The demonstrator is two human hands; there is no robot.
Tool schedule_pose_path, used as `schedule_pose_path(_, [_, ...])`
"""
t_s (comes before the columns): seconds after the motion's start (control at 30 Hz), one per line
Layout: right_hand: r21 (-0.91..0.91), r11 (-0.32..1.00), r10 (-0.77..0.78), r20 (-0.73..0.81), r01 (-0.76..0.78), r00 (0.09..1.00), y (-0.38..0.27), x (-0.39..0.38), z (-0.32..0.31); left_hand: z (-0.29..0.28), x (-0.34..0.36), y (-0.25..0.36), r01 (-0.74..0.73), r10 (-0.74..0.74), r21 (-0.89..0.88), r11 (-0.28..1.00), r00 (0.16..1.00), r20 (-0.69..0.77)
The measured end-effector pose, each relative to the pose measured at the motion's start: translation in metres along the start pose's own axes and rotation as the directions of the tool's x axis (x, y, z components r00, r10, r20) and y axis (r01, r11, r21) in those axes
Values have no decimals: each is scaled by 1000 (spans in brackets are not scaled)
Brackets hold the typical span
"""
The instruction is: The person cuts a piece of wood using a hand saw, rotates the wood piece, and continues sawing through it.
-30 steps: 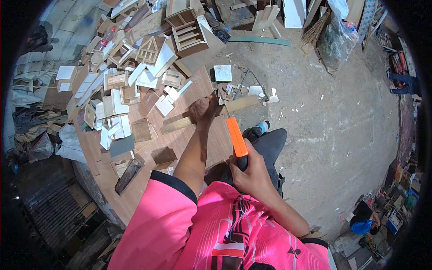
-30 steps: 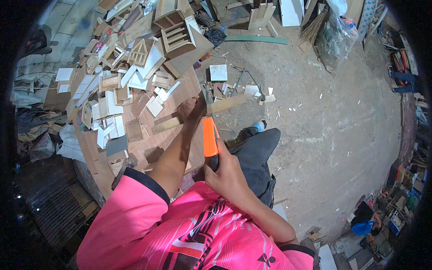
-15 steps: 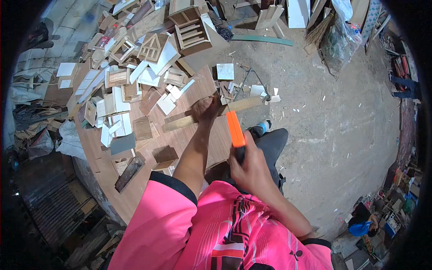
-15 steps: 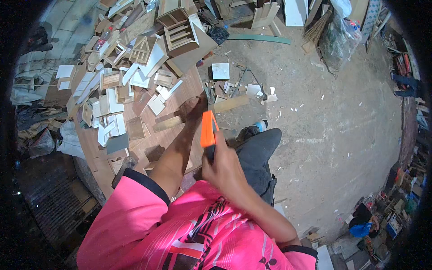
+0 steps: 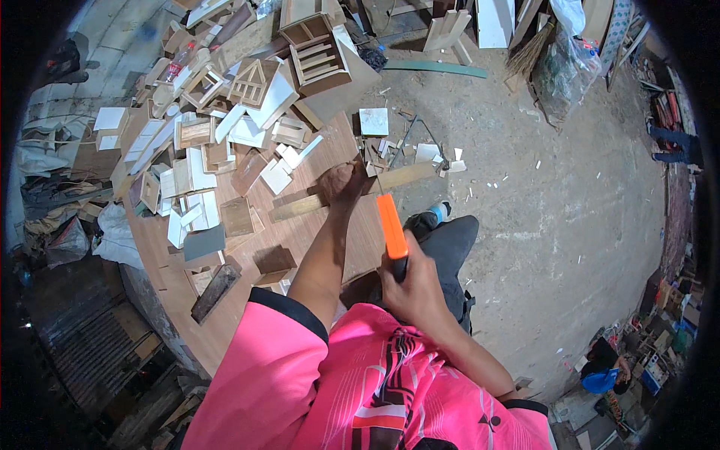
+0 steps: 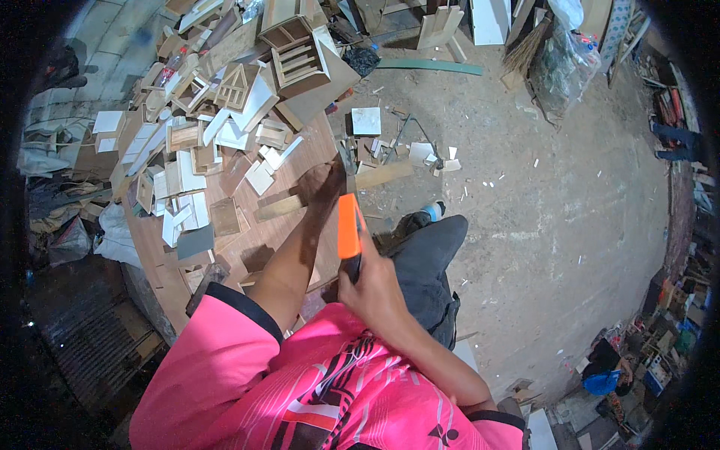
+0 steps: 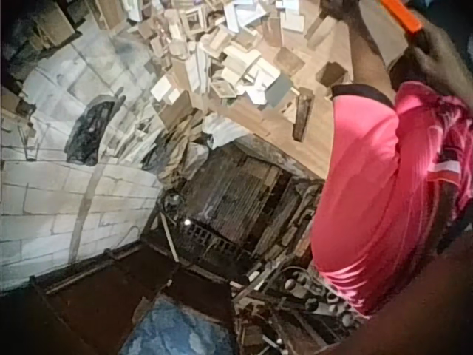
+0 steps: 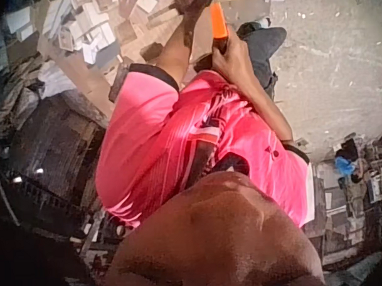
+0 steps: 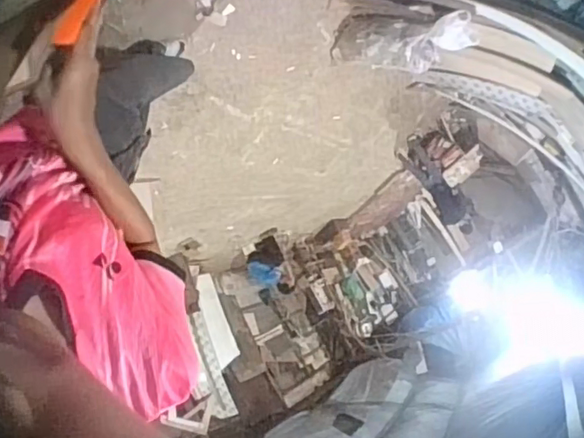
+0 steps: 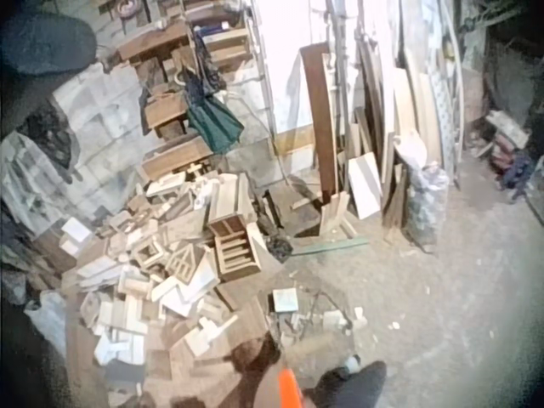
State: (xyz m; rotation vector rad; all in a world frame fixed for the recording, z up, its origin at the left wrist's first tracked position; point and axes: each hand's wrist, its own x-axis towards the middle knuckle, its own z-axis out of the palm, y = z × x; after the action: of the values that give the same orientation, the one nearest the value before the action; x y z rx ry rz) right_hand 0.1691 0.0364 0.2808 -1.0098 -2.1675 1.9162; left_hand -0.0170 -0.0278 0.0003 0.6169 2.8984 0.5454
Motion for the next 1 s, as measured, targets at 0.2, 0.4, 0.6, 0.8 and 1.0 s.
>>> schedule_pose_path(0.2, [-72, 997, 37, 29, -35, 999, 61, 43, 23, 0, 4, 15, 43, -43, -3, 999, 999, -23])
schedule_pose_path(0.4, [-8, 999, -53, 56, 53, 997, 17, -8, -5, -31, -3, 26, 54, -49, -100, 994, 997, 54])
schedule_pose_path(0.6, [16, 995, 96, 87, -98, 992, -6, -28, -22, -18, -1, 9, -68, 69, -59, 996, 998, 11])
schedule_pose_path(0.8, [-1, 1000, 23, 134, -24, 991, -18, -27, -24, -29, -2, 18, -1, 49, -260, 966, 983, 178])
schedule_pose_path(1.0, [27, 994, 97, 238, -107, 966, -59, -44, -43, -18, 3, 17, 63, -58, -16, 998, 971, 231])
